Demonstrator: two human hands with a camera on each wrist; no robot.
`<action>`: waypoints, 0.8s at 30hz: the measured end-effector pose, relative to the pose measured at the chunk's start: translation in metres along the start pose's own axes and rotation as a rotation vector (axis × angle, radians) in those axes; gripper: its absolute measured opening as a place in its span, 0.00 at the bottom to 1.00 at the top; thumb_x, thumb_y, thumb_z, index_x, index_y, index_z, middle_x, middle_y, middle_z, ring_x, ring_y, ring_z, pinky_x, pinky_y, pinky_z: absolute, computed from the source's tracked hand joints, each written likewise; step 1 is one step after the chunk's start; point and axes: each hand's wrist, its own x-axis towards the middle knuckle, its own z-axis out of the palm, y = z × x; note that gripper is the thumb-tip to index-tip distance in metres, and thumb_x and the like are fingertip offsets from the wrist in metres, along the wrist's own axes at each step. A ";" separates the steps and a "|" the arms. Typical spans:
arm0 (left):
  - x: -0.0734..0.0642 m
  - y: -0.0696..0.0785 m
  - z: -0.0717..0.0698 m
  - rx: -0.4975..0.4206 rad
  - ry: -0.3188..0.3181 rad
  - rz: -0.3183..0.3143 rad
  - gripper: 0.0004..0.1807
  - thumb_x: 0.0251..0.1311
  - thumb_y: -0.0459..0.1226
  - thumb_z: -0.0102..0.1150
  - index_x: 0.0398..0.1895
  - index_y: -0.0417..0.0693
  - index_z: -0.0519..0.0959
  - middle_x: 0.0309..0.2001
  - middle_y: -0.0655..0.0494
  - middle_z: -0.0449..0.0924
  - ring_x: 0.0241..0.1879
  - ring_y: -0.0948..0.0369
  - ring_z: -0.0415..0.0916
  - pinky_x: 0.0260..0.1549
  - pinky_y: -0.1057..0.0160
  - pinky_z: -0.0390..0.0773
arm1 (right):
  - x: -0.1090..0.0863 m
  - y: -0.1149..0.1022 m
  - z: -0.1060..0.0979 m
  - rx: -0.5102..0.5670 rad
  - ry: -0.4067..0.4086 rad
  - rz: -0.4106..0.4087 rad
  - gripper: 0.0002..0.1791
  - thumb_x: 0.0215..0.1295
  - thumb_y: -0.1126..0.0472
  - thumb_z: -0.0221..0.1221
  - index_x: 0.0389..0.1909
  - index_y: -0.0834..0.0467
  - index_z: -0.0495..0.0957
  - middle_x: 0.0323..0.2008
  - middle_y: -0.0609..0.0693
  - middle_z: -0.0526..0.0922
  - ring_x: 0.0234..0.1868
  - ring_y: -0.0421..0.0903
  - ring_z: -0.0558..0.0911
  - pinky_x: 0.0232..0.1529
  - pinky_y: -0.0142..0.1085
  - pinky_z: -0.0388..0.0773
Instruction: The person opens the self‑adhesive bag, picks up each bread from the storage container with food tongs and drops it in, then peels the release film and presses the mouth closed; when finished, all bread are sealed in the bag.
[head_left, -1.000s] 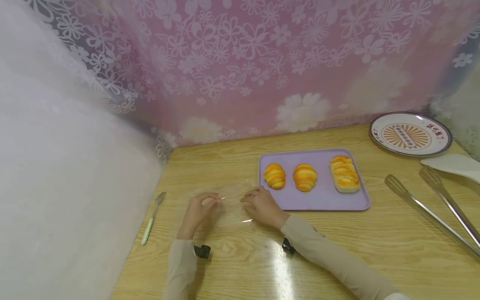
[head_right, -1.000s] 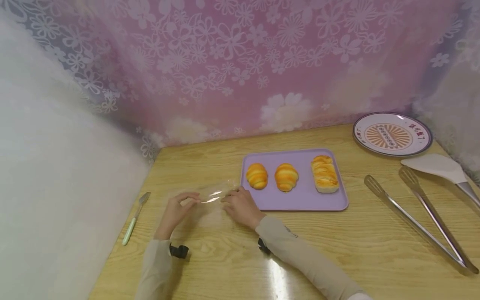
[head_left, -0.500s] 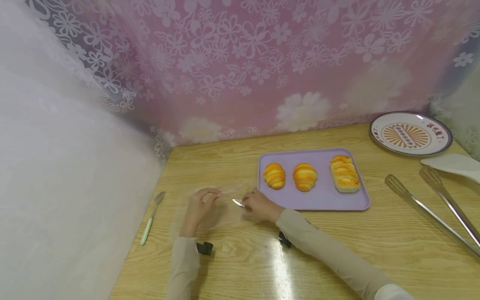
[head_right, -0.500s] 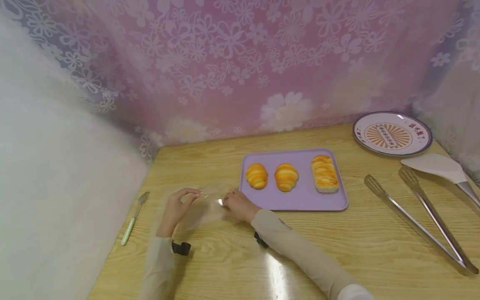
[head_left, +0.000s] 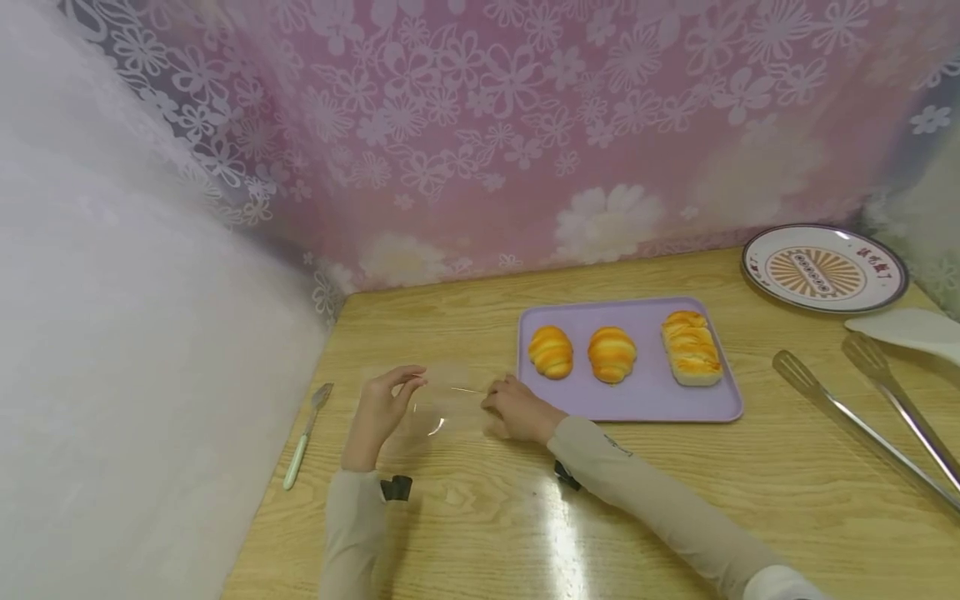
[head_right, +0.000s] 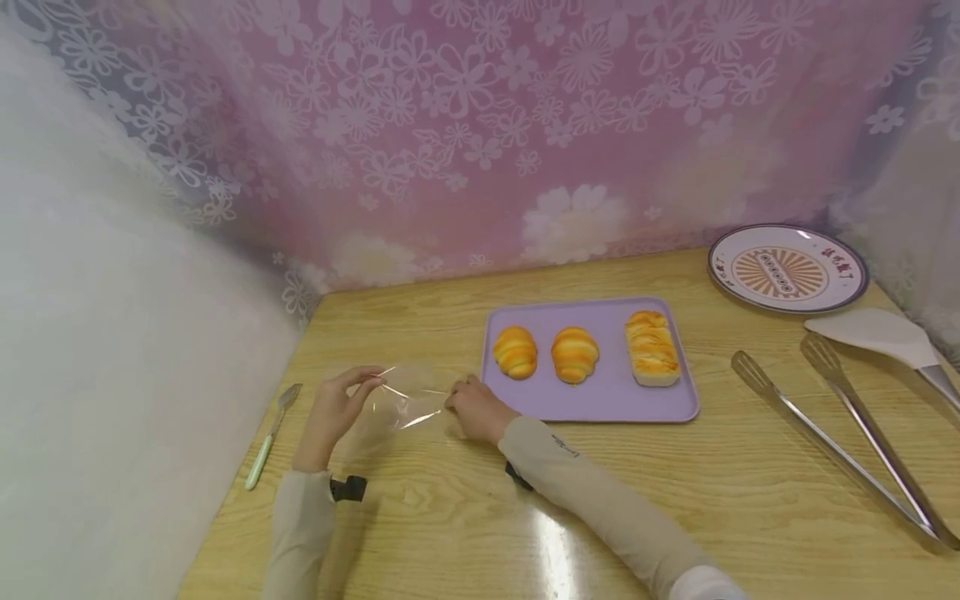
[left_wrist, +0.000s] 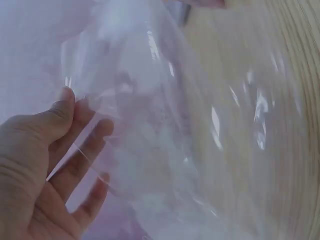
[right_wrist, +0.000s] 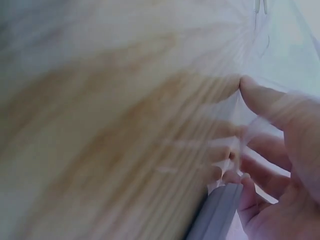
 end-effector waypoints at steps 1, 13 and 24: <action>0.001 -0.002 0.001 0.009 -0.001 -0.038 0.08 0.59 0.27 0.62 0.40 0.31 0.82 0.39 0.40 0.86 0.41 0.45 0.85 0.47 0.48 0.83 | 0.001 0.001 0.001 0.001 0.008 0.005 0.20 0.59 0.57 0.66 0.47 0.67 0.82 0.47 0.61 0.82 0.52 0.58 0.77 0.68 0.54 0.63; 0.014 -0.019 0.032 -0.226 0.083 -0.360 0.10 0.63 0.36 0.61 0.44 0.40 0.85 0.48 0.43 0.85 0.54 0.45 0.80 0.63 0.46 0.73 | -0.045 0.025 -0.033 0.322 0.211 0.174 0.14 0.67 0.67 0.58 0.51 0.68 0.80 0.49 0.62 0.83 0.50 0.59 0.81 0.52 0.50 0.80; 0.012 -0.024 0.046 -0.253 0.142 -0.391 0.10 0.63 0.32 0.61 0.44 0.37 0.84 0.49 0.41 0.84 0.55 0.45 0.79 0.64 0.47 0.72 | -0.208 0.087 -0.101 0.177 0.476 0.475 0.18 0.65 0.62 0.63 0.54 0.65 0.79 0.46 0.63 0.84 0.37 0.25 0.74 0.33 0.27 0.77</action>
